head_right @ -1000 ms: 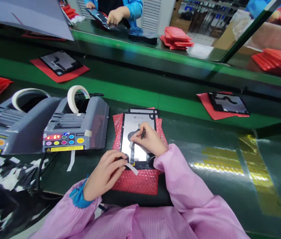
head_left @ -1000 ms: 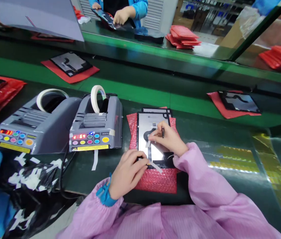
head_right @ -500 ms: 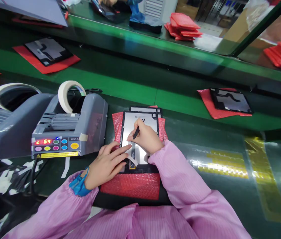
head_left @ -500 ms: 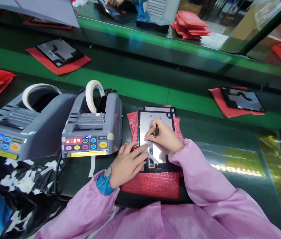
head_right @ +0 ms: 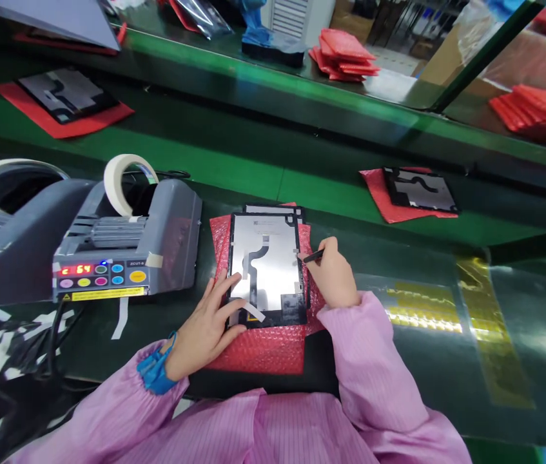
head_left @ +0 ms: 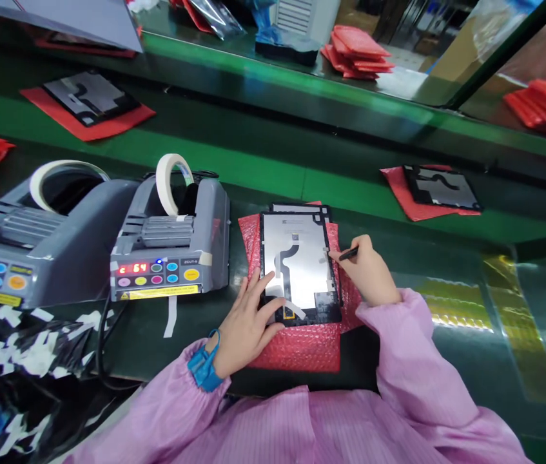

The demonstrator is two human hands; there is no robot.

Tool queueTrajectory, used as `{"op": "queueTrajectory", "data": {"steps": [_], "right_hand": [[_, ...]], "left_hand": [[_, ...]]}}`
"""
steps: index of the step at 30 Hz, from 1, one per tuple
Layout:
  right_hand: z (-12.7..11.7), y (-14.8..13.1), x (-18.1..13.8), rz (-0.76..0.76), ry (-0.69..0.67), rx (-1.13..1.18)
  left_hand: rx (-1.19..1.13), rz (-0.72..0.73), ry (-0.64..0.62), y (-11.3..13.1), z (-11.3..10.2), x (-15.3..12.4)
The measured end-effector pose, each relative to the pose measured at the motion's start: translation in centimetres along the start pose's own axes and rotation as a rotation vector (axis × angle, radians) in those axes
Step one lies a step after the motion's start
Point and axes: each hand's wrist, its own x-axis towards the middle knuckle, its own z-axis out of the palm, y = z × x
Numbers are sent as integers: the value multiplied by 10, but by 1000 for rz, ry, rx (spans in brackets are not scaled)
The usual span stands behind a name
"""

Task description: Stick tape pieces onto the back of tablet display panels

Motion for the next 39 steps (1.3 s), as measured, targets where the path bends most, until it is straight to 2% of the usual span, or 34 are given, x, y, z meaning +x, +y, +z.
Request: {"op": "queueTrajectory", "data": {"steps": [3, 9, 16, 20, 22, 25, 29, 32, 35, 37, 39], "right_hand": [[7, 3, -8, -24, 7, 113], [19, 0, 13, -17, 62, 328], [32, -5, 15, -106, 132, 542], [37, -14, 28, -180, 101, 696], [34, -22, 56, -246, 79, 776], [18, -39, 129, -329, 145, 818], [-4, -74, 244, -256, 348, 739], [-2, -93, 304, -235, 395, 676], [11, -90, 327, -235, 393, 549], [13, -74, 325, -240, 363, 424], [7, -50, 308, -243, 317, 269]], "left_hand": [[-35, -21, 19, 4, 7, 3], [-140, -58, 53, 11, 6, 6], [-292, -122, 68, 13, 4, 7], [-341, -135, 65, 13, -1, 14], [-310, -131, 89, 11, -1, 18], [-195, -93, 146, 8, 2, 22], [-47, -11, 127, 4, 10, 23], [39, 9, 79, 2, 13, 24], [105, 27, 55, 0, 14, 23], [141, 34, 45, -2, 15, 23], [160, 11, 70, -2, 17, 23]]}}
